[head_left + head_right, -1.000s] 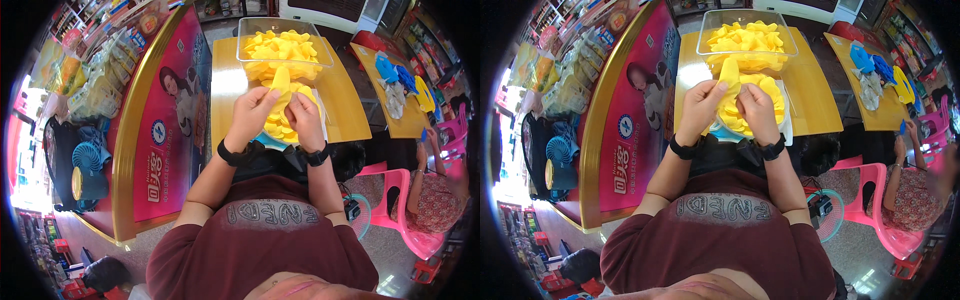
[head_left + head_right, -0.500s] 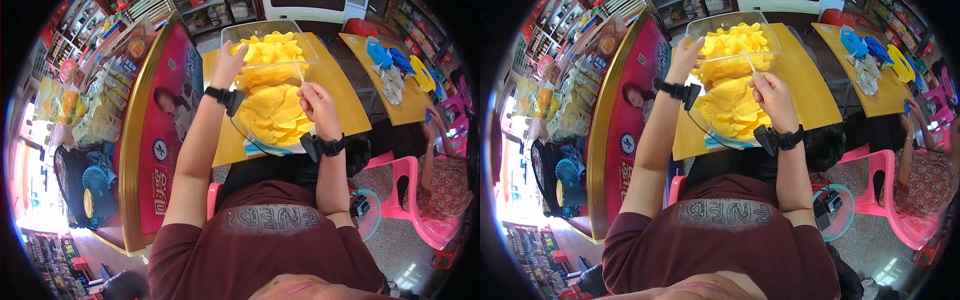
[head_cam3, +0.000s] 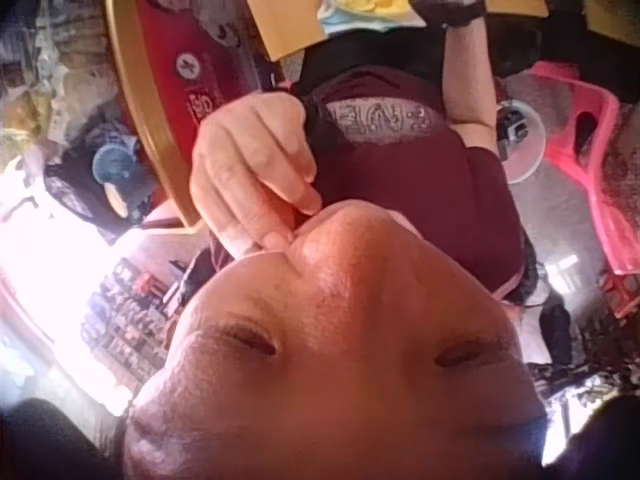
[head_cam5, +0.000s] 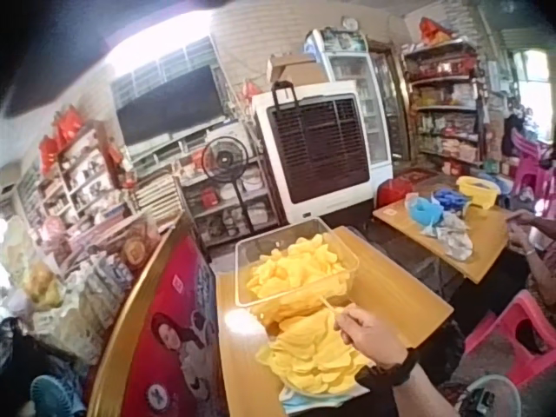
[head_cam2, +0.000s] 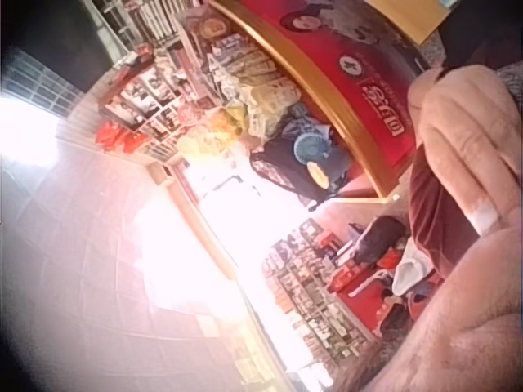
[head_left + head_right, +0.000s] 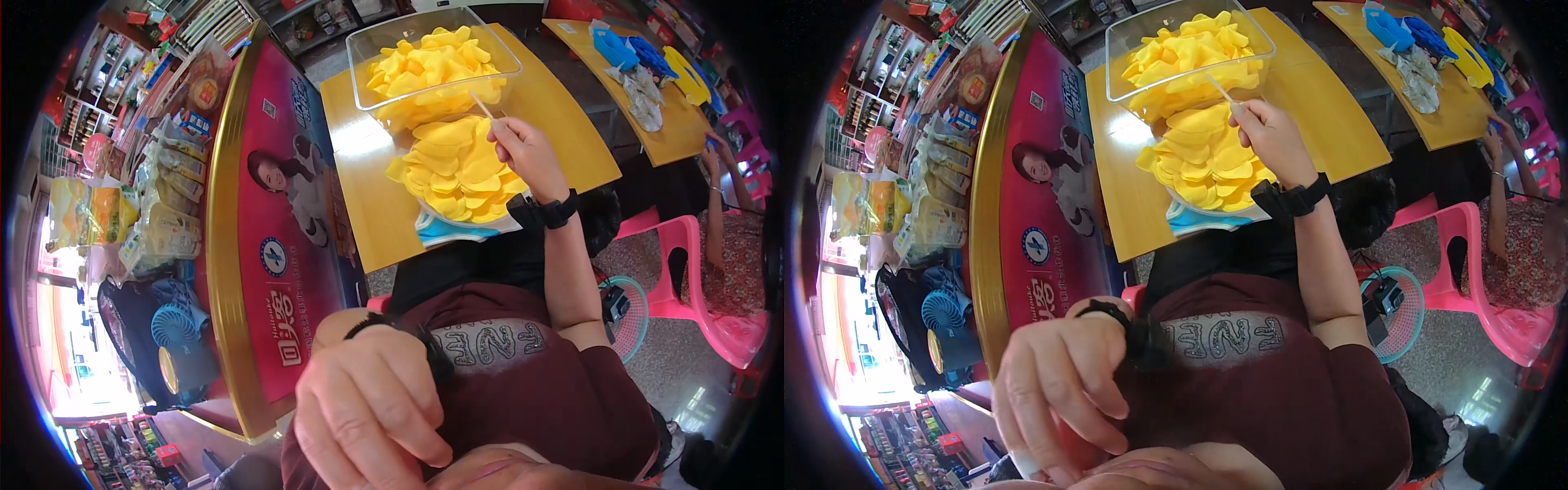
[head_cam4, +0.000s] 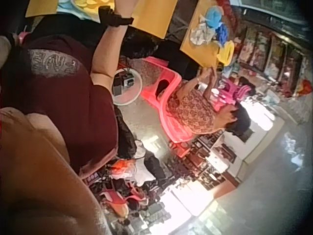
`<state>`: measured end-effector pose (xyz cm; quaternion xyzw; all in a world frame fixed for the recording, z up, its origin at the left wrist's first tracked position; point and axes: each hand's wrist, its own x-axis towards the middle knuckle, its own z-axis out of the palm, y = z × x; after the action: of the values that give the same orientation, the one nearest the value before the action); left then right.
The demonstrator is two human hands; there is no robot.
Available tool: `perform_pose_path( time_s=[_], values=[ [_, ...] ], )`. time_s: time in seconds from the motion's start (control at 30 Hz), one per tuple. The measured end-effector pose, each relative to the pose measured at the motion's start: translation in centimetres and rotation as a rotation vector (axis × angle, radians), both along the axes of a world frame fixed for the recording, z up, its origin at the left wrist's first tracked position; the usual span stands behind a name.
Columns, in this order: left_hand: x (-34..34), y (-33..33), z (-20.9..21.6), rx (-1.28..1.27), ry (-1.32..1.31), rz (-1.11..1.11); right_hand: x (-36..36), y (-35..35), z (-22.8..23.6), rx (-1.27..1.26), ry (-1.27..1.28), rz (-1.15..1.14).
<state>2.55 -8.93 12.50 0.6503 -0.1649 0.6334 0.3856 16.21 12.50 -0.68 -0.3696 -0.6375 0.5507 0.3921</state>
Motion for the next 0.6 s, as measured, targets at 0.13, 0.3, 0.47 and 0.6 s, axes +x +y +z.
perform_pose_path(
  time_s=[0.13,0.3,0.47,0.6],
  values=[
    [-0.3,0.1,-1.6,0.058,-0.130,0.013,-0.7,0.8,-1.3,0.211,-0.254,0.019],
    [-1.8,1.2,-2.7,0.153,-0.240,0.106,-1.6,1.4,0.3,0.411,-0.598,0.068],
    [-2.2,1.5,-2.6,0.062,-0.313,0.084,-1.0,4.1,-0.8,0.704,-0.808,-0.092],
    [-3.8,2.7,-3.3,0.003,-0.125,-0.011,-0.8,4.2,0.0,0.447,-1.082,0.043]
  ],
)
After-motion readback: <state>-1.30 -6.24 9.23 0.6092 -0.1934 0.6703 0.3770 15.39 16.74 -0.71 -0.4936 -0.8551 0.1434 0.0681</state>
